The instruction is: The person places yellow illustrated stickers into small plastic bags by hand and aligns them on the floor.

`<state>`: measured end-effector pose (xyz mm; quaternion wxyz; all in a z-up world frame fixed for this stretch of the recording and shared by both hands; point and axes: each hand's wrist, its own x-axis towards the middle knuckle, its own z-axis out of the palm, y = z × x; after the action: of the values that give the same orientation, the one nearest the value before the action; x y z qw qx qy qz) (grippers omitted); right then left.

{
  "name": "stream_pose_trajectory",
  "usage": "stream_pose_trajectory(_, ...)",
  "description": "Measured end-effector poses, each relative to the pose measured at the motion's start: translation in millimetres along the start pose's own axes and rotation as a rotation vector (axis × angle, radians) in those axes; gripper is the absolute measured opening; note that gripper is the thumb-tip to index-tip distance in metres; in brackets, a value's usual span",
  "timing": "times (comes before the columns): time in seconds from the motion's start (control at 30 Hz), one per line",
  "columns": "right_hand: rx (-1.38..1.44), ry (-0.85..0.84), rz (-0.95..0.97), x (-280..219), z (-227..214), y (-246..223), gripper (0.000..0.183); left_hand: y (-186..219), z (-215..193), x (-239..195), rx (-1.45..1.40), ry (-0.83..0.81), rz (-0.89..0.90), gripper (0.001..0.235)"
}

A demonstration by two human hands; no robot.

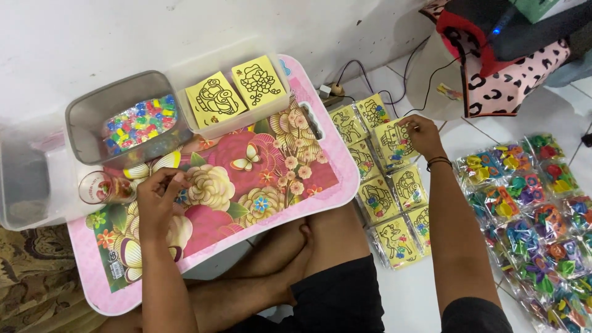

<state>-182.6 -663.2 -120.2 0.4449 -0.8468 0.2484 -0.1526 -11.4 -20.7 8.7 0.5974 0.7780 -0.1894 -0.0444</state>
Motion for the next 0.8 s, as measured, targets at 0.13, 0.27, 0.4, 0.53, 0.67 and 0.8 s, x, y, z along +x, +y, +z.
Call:
stream_pose_trajectory(0.13, -0.156, -0.006, 0.038, -7.9, 17.9, 4.7, 0.031, 1.8, 0.3, 1.6, 0.011, 0.009, -0.017, 0.018)
stream_pose_trajectory(0.27, -0.243, -0.012, -0.028, -26.4, 25.6, -12.2, 0.024, 7.9, 1.6, 3.8, -0.008, 0.018, -0.007, 0.018)
stream_pose_trajectory(0.4, -0.332, -0.044, -0.031, -37.3, 25.8, -25.7, 0.028, 9.5, 2.7, 3.4, 0.006, 0.017, -0.003, 0.018)
stream_pose_trajectory(0.53, -0.312, -0.056, -0.021, -40.3, 23.6, -34.1, 0.027, 6.8, 2.0, 4.4, 0.012, 0.01, 0.003, 0.018)
stream_pose_trajectory(0.67, -0.228, -0.041, -0.041, -43.2, 24.4, -43.5, 0.031, 6.6, 2.4, 3.2, 0.002, 0.011, 0.005, 0.017)
stream_pose_trajectory(0.8, 0.018, 0.057, -0.1, -42.5, 26.9, -54.3, 0.039, 5.3, 2.2, 3.4, 0.0, 0.01, 0.004, 0.018)
